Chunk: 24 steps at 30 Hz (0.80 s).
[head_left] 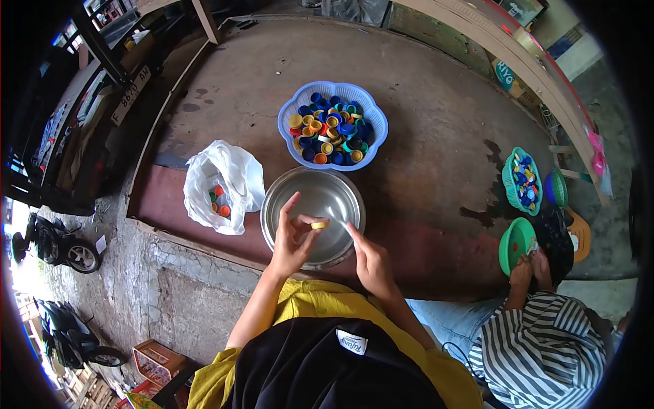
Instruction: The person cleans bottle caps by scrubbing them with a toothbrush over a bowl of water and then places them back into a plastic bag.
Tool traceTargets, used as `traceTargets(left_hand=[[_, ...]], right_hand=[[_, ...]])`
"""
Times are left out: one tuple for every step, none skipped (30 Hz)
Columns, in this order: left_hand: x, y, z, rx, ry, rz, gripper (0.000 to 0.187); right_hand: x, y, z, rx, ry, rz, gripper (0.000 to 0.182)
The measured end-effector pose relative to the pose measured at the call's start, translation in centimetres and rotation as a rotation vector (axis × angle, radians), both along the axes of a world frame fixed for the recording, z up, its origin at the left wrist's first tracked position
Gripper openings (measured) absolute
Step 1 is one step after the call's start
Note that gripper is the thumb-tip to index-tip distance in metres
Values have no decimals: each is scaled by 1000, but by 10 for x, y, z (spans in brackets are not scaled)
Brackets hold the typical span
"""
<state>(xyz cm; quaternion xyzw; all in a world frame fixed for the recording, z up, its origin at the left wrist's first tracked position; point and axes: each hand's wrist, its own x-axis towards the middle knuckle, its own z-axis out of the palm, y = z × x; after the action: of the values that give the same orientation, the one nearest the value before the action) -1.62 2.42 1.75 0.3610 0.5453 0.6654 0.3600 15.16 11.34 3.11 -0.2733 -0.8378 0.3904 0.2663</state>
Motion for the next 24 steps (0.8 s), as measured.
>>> traceTargets(left_hand=[[1,0,1,20,10,2,76],[0,1,2,40,24,4,77],[-1,2,2,46,35,13,78],[-1,0,3,47,42,20,79],[-1,0,3,50,53,22,80],[-2,1,4,48,66,24,81],[-2,0,4,44,76,26,82],[-2,0,4,41,85,30,83],[-3,0,3,28,126,35,83],[-4,-1,2,14,167,40,84],[-3,-2,1,-2,206,46,85],[-3,-3,1,-9,241,50,86],[-4,-3,1,-13,278,55,86],[-4,-2,1,-18,312,59,87],[-3,-2,1,10,304,60,87],[-3,-1,0,39,299,64,87],[-3,-1,1,65,295,63,88],[-4,-2,0,68,292,66,88],[-4,-2,-1,72,290,66,88],[-4,-1,-1,79,289,67,88],[-5,-1,0,87,279,70,89],[-4,-1,0,93,265,75,90],[-4,-1,0,100,254,84,91],[-5,-1,0,91,243,75,91]], right_hand=[[1,0,-1,31,34,-7,45],[1,-1,0,61,72,-15,46],[1,0,3,93,107,-16,46],[2,-6,8,144,119,40,46],[4,-8,10,155,39,68,47],[5,-7,11,169,-40,95,47],[3,-3,7,125,-42,37,48],[0,3,1,82,-43,-17,48],[-3,4,0,129,60,-48,49],[-1,3,3,162,35,7,49],[3,-2,8,194,8,62,49],[5,-6,12,226,-17,114,48],[4,-6,7,241,-68,103,49],[2,-3,5,220,-56,54,49],[1,1,3,198,-47,8,50],[0,5,3,177,-35,-34,50],[2,5,4,179,-1,-11,51],[2,3,4,174,8,12,51],[2,1,4,169,18,34,51],[1,0,4,167,28,55,51],[0,-1,4,164,38,75,51],[2,-1,4,158,19,49,51],[3,2,3,154,2,26,51],[2,3,5,148,-13,2,51]])
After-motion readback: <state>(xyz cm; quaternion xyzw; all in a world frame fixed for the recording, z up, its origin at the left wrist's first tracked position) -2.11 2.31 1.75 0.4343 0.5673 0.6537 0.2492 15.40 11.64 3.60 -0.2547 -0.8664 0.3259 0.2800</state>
